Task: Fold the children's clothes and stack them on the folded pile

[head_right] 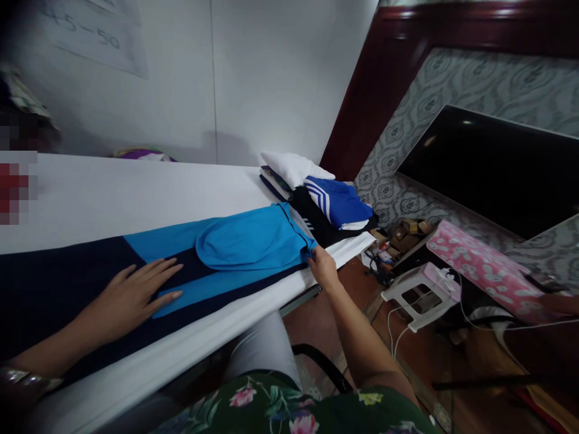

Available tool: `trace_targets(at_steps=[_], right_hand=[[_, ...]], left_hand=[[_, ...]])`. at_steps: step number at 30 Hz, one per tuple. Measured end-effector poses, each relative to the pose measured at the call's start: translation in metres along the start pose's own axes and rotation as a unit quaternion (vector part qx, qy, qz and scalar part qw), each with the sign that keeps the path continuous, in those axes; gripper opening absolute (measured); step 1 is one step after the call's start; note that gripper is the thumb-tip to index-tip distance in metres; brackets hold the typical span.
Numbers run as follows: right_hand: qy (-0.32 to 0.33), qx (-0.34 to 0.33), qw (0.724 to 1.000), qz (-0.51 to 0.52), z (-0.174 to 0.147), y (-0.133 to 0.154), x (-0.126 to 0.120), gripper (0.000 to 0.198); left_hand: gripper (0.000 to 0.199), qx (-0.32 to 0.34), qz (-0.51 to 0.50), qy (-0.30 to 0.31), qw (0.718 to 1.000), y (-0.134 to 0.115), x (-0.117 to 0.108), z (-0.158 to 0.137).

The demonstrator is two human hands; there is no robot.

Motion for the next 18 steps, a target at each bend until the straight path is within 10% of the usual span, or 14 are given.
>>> trace_targets(at_steps=[18], right_hand=[[0.037,-0.061,0.997,-0.002,0.017,0.012,0.031,0.014]], left_hand=[[0.066,-0.001,-0.013,0.014,1.0,-0.013,-0.011,-0.006]])
Point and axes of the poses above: each hand's wrist, its own z-axis towards the middle knuckle, its own x-axis out of the palm, y = z × x, the point moved 2 cm from there along z, towards the middle knuckle, and after that the axes turned 11 degrees about y, right-handed, at the moved point
